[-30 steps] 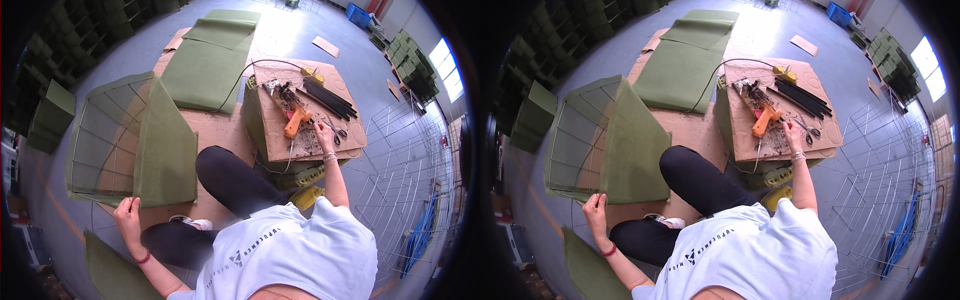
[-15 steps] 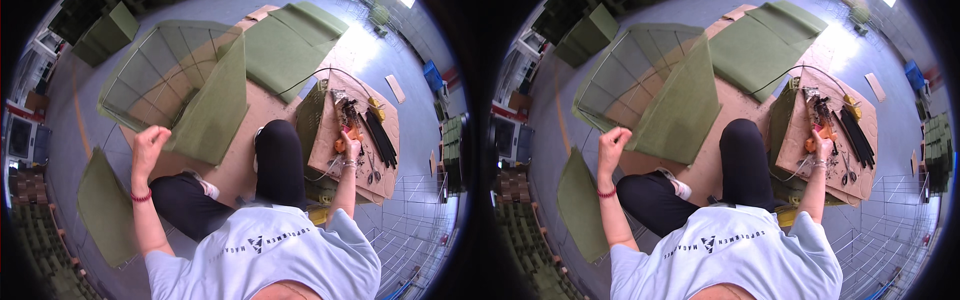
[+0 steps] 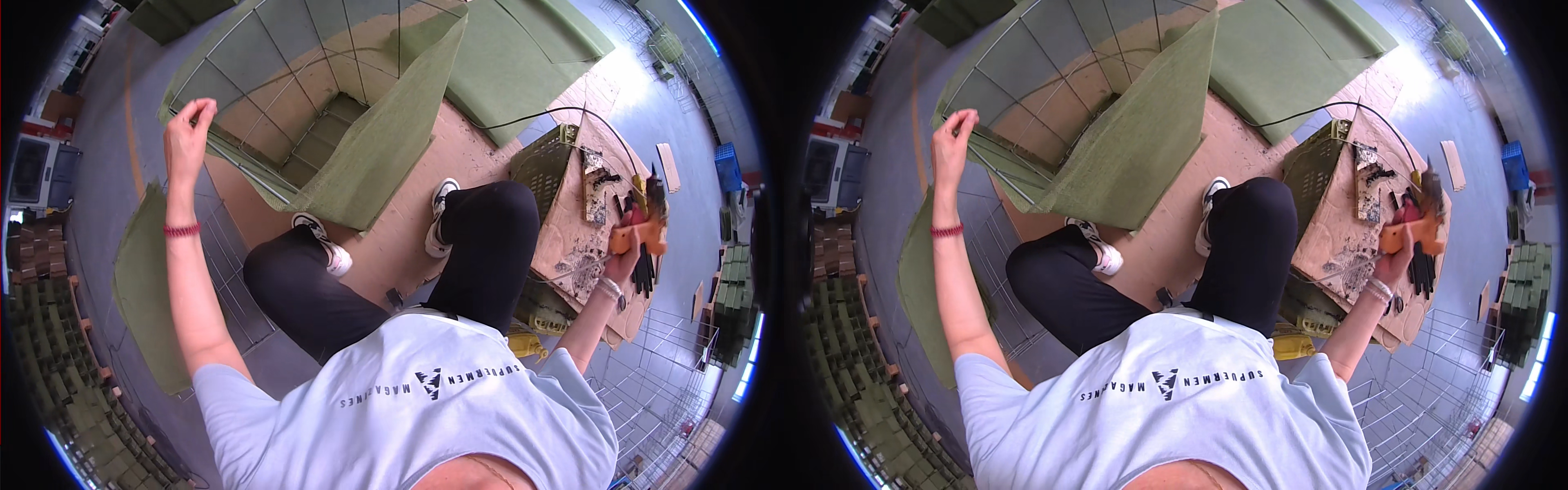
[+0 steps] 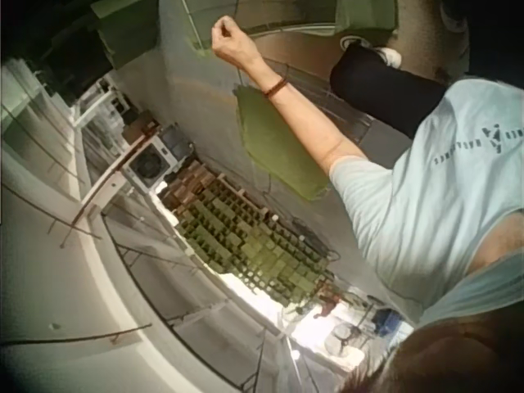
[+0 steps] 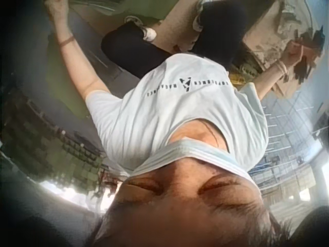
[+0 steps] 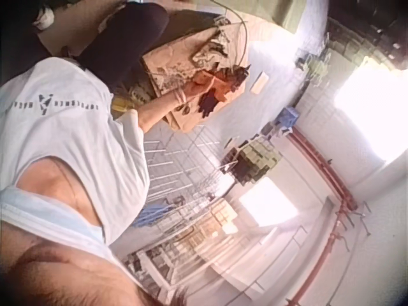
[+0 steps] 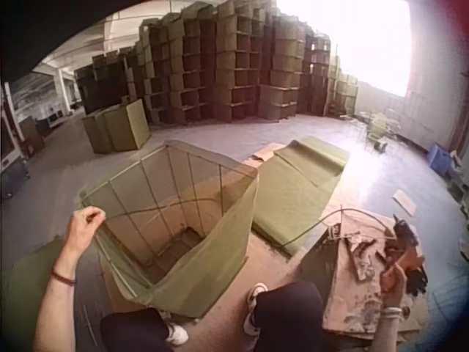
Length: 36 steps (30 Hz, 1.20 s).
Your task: Assembling fabric covers onto metal wire frames using a hot glue gun.
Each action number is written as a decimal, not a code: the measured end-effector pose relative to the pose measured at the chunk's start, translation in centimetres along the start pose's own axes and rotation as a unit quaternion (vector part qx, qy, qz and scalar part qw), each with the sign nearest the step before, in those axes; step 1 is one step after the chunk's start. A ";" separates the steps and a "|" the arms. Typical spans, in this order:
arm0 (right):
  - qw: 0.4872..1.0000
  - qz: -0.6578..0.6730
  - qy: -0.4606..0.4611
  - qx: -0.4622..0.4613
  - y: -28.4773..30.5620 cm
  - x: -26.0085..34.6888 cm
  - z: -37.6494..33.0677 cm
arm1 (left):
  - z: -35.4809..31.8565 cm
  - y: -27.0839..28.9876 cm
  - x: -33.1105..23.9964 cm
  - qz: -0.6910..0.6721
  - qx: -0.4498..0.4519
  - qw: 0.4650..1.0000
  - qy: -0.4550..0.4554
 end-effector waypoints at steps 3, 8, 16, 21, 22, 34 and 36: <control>0.993 0.003 0.059 0.099 -9.5 1.2 1.9 | 4.0 -0.5 3.7 0.076 0.029 0.996 -0.048; 0.934 0.192 0.002 0.300 -24.0 -2.4 3.4 | 9.3 -2.0 8.6 0.215 0.063 0.974 -0.034; 0.934 0.192 -0.135 0.269 -29.2 -13.6 0.0 | 12.8 -7.1 9.5 0.302 0.099 0.948 -0.010; 0.926 0.239 -0.164 0.240 -29.5 -13.9 0.5 | 16.7 -7.8 9.0 0.309 0.053 0.949 -0.024; 0.940 0.216 -0.151 0.219 -29.7 -13.9 0.7 | 17.2 -8.4 9.4 0.319 0.081 0.944 -0.009; 0.936 0.222 -0.195 0.191 -29.8 -13.9 0.1 | 21.9 -8.1 12.6 0.215 0.118 0.965 0.095; 0.922 0.227 -0.197 0.244 -29.8 -14.0 0.1 | 22.4 -7.7 12.2 0.177 0.170 0.964 0.098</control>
Point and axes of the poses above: each hand's wrist, its own z-axis towards the middle knuckle, its own y-axis out of the back of the hand, x = y × z, the point moved 2 cm from there along z, towards the middle knuckle, and after that the axes turned 9 degrees about -y, right-handed, at the moved point
